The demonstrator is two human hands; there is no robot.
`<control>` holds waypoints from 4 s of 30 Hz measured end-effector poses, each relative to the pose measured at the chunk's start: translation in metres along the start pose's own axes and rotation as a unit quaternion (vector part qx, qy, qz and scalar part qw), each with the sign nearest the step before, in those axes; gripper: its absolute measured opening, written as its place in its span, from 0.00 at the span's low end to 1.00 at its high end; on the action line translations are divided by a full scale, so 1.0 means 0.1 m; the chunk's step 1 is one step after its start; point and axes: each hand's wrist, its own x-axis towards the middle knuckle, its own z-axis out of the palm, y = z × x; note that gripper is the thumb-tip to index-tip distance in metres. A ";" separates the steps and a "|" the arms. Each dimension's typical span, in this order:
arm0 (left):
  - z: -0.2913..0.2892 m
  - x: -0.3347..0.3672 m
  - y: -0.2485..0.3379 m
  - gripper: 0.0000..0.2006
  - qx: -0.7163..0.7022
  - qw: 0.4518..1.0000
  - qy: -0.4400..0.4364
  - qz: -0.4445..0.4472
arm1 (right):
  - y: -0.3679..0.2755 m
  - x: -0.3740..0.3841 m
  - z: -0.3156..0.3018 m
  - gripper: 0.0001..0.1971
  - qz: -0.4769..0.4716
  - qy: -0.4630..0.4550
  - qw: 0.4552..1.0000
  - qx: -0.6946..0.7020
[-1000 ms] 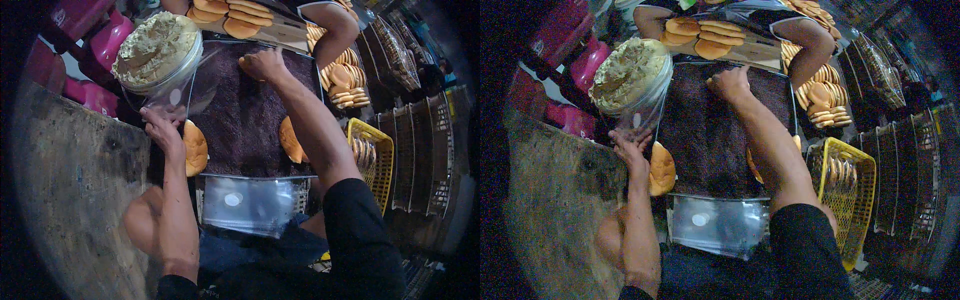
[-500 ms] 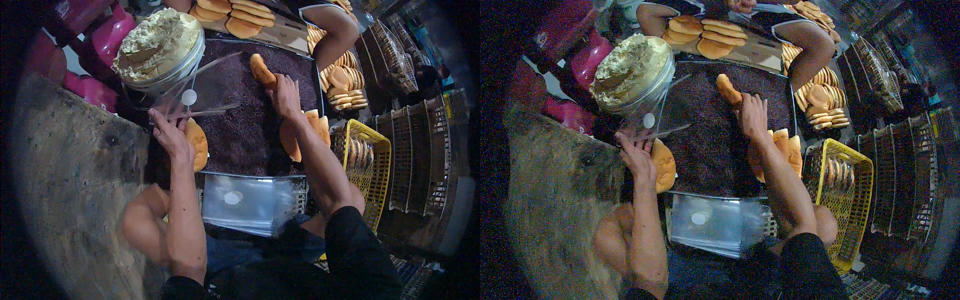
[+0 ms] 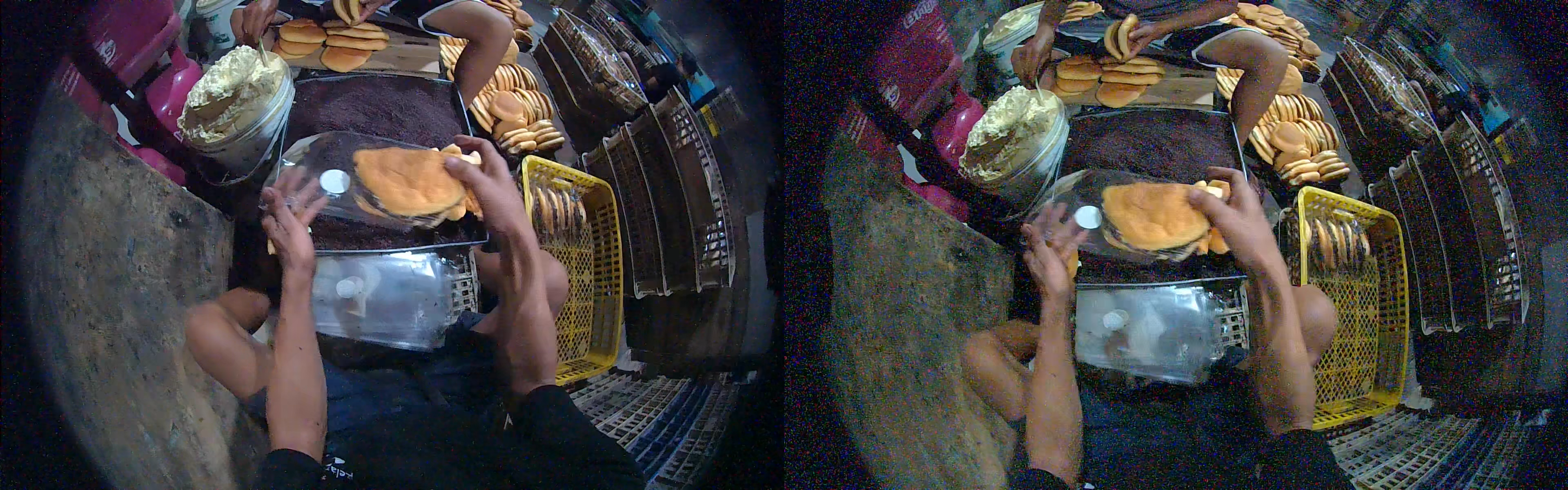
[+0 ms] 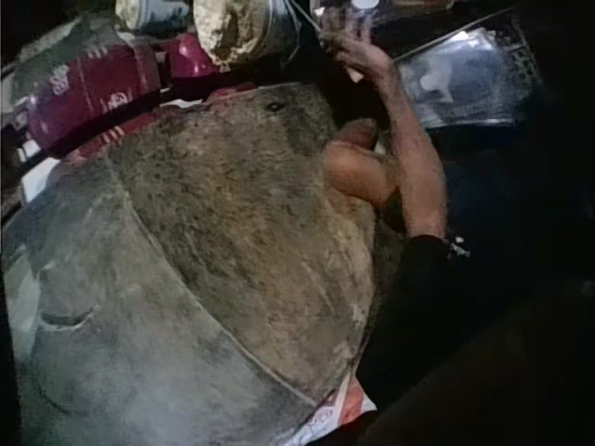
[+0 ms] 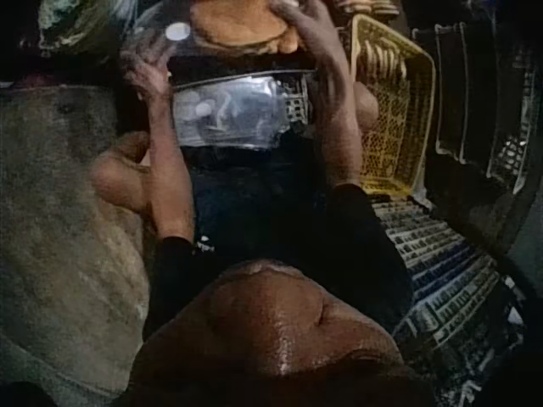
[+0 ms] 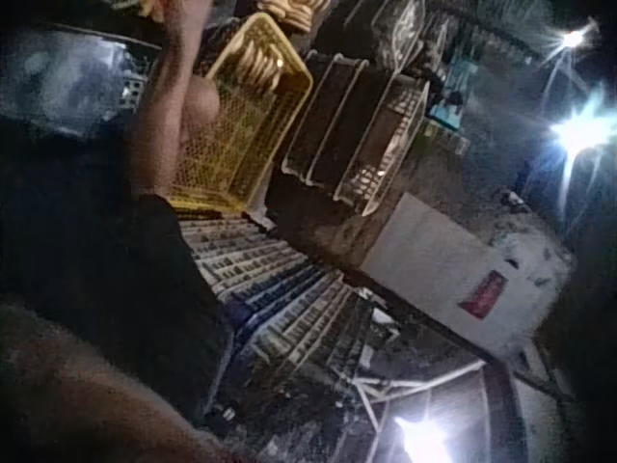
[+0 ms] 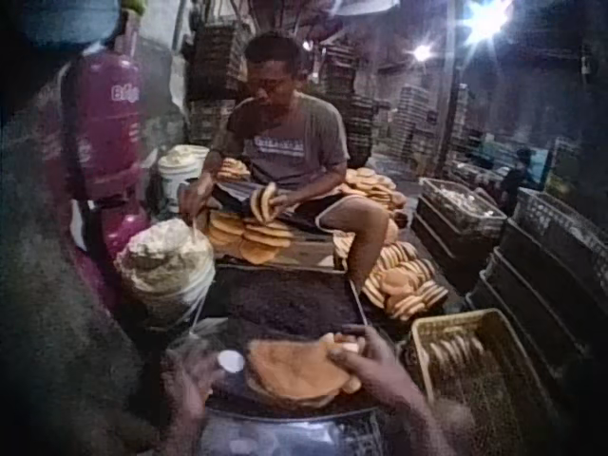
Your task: The person sits on the floor and repeatedly picks up buns, places them into clear plastic bags, and arranges the filled bags into a yellow basket. The process involves handling the buns and bags by hand and organizing the packaged items.
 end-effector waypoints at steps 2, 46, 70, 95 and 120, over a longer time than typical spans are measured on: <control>0.23 -0.28 -0.01 0.33 -0.036 0.998 -0.038 -0.023 | 0.07 -0.09 0.05 0.28 -0.004 0.018 1.000 0.002; 0.26 -1.16 -0.47 0.16 0.566 0.682 -0.385 -0.257 | 3.03 -0.05 -4.80 0.42 0.205 0.151 0.896 -0.364; 0.79 -1.04 0.47 0.11 -0.034 0.983 -0.037 -0.174 | 0.23 -1.26 -0.15 0.10 0.051 0.065 0.940 0.331; -0.42 0.45 -0.08 0.25 -0.023 0.968 0.240 -0.063 | 0.71 2.58 1.26 0.28 -0.075 -0.097 0.715 -0.689; -0.56 0.62 0.05 0.32 0.091 0.967 0.233 0.042 | -0.09 0.50 0.12 0.31 0.016 -0.007 0.982 -0.187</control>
